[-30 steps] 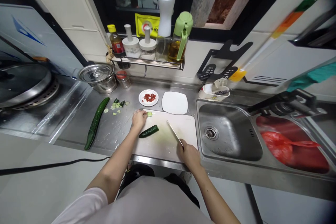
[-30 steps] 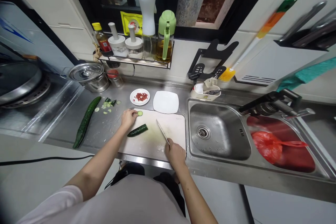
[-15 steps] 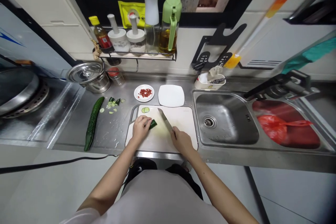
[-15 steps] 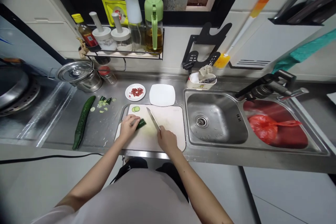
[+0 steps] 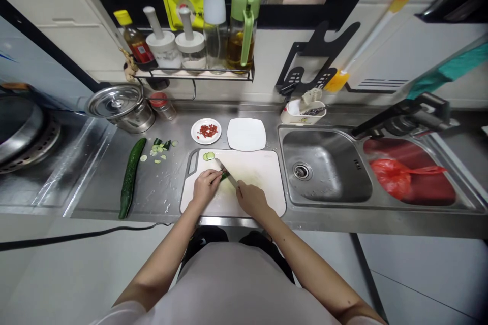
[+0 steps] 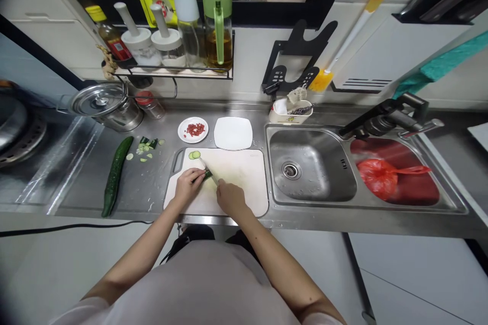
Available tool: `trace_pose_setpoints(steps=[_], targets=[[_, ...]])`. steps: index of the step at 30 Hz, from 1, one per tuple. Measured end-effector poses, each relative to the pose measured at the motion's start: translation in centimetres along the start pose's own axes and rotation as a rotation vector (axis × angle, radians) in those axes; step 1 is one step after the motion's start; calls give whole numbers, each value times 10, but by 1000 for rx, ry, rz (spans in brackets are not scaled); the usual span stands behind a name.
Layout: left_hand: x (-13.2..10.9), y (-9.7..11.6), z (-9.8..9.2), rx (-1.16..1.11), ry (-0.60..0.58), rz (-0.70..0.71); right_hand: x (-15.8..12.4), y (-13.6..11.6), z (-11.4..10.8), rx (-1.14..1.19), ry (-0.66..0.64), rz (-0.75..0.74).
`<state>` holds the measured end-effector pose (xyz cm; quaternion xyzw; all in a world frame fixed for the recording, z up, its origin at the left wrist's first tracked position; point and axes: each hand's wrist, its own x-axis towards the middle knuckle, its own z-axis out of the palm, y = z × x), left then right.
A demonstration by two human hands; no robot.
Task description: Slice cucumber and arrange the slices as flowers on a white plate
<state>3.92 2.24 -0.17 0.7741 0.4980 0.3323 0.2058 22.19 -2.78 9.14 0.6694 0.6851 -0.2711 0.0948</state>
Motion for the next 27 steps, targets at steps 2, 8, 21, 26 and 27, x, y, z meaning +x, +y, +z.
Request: trace_pose_setpoints(steps=[2,8,21,26,27], targets=[[0,0,0,1,-4,-1,0,-1,-1,1,2,0],[0,0,0,11,-26,-7,-2,-4,-1,4,-7,10],[1,2,-1,54,-51,-1,-6,-3,0,0,-68,8],[0,-1,0,58,-53,16,-6,-4,-3,-7,-96,7],[1,-1,0,58,-56,15,-4,-5,-3,-6,-89,6]])
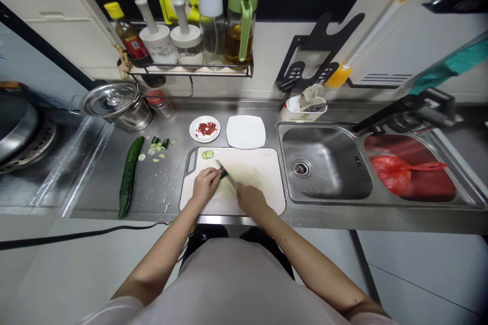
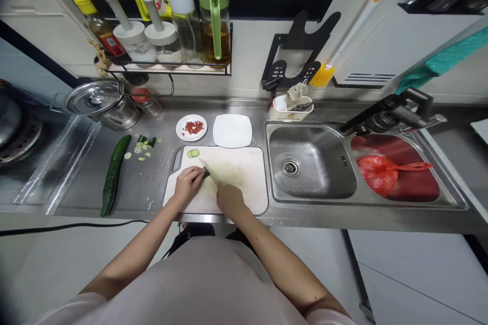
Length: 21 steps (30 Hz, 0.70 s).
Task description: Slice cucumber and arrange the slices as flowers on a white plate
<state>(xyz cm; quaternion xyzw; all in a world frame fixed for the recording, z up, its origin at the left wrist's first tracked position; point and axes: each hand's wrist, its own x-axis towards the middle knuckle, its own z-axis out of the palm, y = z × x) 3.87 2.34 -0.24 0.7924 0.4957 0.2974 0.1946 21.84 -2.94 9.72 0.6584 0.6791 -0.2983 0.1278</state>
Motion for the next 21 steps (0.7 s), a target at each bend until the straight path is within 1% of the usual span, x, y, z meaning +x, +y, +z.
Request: trace_pose_setpoints(steps=[4,10,15,21], targets=[[1,1,-1,-3,-13,-10,5,-3,1,-7,17,-14],[1,3,-2,-11,-9,-13,3,2,7,-14,4,-9],[1,1,-1,-5,-19,-9,10,0,7,3,17,-22],[1,0,-1,3,-13,2,8,0,8,21,-12,-4]])
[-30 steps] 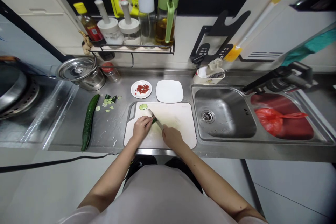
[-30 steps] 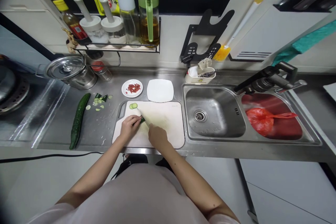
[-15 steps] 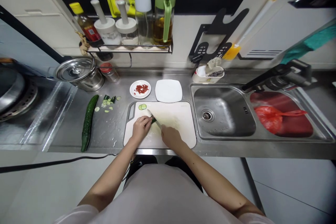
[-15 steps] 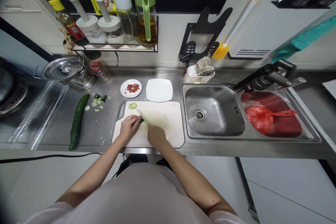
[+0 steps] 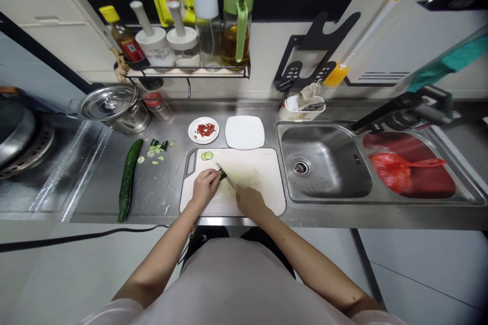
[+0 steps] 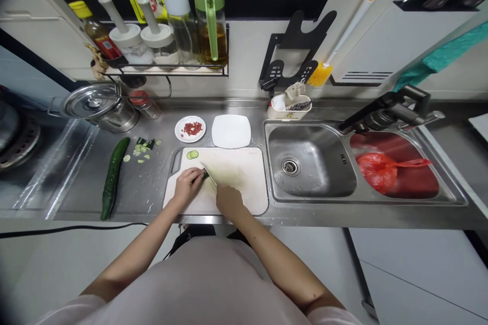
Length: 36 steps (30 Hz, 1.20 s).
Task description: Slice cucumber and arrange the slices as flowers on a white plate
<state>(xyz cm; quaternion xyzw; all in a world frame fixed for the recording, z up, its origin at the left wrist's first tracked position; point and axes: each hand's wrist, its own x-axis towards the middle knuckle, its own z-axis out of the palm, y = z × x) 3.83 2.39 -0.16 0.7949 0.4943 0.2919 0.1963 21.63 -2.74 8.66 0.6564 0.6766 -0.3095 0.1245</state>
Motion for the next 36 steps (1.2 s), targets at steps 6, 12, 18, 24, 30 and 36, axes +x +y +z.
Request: trace_pose_setpoints(steps=[6,12,18,24,30,36], targets=[[1,1,-1,-9,-12,-6,2,-1,2,-4,11,-19],[1,2,-1,-8,7,0,2,-2,1,-9,-21,6],[1,0,0,-13,-1,-2,3,-3,1,6,8,-2],[2,1,0,-11,3,-7,4,-3,2,-5,-2,-9],[1,0,1,-15,20,4,11,-2,10,1,35,-19],[0,-2,3,-10,25,11,14,-2,14,31,60,-12]])
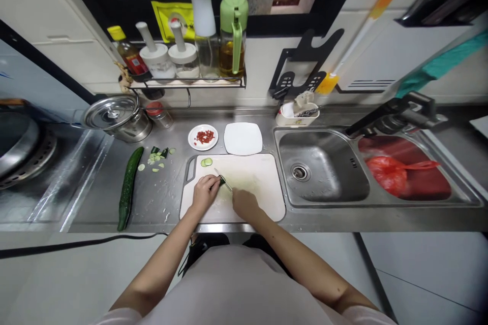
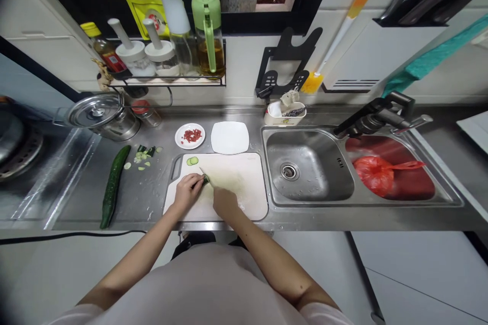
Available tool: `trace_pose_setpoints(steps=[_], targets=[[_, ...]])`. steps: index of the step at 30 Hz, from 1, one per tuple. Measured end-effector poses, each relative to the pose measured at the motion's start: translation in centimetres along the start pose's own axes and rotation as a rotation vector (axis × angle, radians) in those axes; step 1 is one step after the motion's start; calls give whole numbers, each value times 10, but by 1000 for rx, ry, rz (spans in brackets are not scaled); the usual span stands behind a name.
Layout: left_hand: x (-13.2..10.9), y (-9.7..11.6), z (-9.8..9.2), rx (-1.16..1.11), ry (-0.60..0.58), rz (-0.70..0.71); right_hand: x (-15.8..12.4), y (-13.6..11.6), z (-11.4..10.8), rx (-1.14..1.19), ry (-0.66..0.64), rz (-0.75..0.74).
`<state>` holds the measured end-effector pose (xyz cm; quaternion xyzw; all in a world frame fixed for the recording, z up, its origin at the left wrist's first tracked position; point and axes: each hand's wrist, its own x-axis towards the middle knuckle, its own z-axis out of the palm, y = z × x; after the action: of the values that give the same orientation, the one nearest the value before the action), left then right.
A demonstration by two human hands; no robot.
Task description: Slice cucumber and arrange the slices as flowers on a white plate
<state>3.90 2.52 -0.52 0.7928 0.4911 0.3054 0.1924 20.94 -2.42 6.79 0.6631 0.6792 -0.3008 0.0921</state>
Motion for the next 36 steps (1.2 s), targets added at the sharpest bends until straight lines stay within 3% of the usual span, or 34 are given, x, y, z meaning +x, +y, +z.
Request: trace_pose_setpoints(steps=[9,18,23,25,31,36], targets=[[0,2,-1,1,-20,-25,-1,3,10,-44,52,23],[1,8,-9,9,-31,-125,-18,23,3,-61,104,56],[17,12,-20,24,9,-212,-29,36,0,-88,155,117],[30,19,-23,80,-45,-247,-31,42,-1,-83,165,154],[70,53,-6,364,-452,-275,-38,60,4,-40,178,239],[80,65,11,487,-580,-280,-42,65,12,-22,171,257]])
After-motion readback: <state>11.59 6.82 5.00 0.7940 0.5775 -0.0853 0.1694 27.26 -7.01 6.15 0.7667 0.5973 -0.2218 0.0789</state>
